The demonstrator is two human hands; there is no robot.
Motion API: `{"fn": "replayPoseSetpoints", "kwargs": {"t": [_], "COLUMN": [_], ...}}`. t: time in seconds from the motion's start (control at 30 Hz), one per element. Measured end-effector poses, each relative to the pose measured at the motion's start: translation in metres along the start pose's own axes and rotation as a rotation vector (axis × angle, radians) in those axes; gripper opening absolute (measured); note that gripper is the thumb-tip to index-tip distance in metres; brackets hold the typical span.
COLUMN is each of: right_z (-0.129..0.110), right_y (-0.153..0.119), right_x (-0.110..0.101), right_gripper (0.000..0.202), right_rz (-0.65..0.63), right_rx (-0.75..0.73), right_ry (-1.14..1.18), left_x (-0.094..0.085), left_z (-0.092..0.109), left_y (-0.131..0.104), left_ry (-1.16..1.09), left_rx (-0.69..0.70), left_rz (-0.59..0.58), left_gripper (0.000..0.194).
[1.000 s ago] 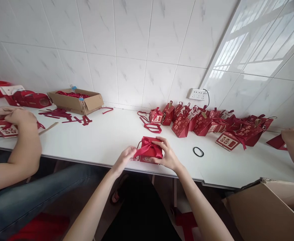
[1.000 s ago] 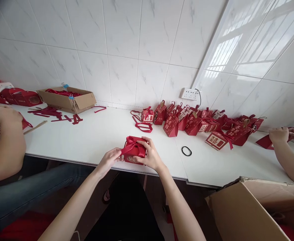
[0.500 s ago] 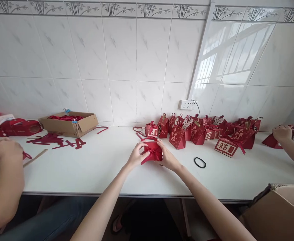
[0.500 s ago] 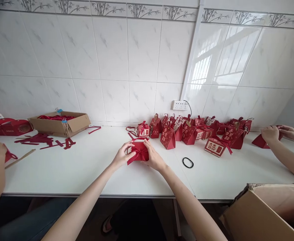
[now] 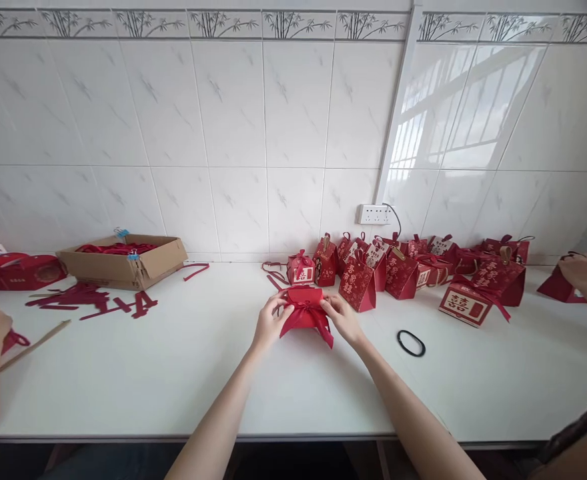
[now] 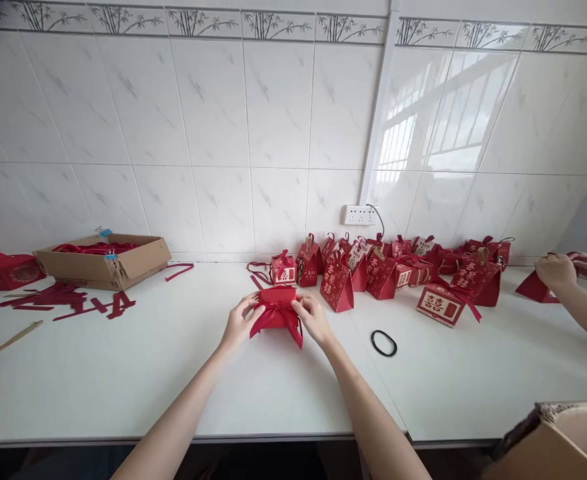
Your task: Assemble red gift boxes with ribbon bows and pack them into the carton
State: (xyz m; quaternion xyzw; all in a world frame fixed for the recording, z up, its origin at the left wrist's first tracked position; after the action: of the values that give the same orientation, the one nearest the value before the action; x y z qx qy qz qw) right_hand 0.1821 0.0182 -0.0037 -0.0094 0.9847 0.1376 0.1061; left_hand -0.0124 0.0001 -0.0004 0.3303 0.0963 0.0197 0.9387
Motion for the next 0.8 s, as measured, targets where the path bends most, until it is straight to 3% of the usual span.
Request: {"fn": "replayPoseSetpoints", "kwargs": {"t": [0.33,0.53,0.8], "right_z": [-0.004,0.001,0.014], "right_y": [-0.011,-0.01,-0.002], "right_x": [-0.005,-0.003,-0.003], "right_gripper": [0.049,0.043,0.046], "right_rz": [-0.138,-0.229,-0.159], "right_rx": [-0.004,0.09,0.121], "right_ry": [0.002,0.327,0.321], "left_x": [0.002,0.002,0.01], "left_z": [-0.005,-0.002,-0.001], "left_y": [-0.005,-0.008,-0.01], "left_ry": [-0.018,-0.044,-0.068], "left_rx": [-0.096,-0.16,-0.192], "left_rz": [0.084,0.073,0.09], "left_gripper": [0.026,0.03,0.031]}}
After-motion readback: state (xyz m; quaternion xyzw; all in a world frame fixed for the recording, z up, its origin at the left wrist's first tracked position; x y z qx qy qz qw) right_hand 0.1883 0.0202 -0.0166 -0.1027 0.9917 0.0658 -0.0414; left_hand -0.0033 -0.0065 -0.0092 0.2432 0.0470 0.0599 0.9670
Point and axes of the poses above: each hand's wrist, its own y-axis towards the middle knuckle, its own x-axis out of the palm, z = x × y, the point moved 1 cm from there along y, towards the middle knuckle, and after that the axes turned 9 degrees about x, right-handed, at the moved point
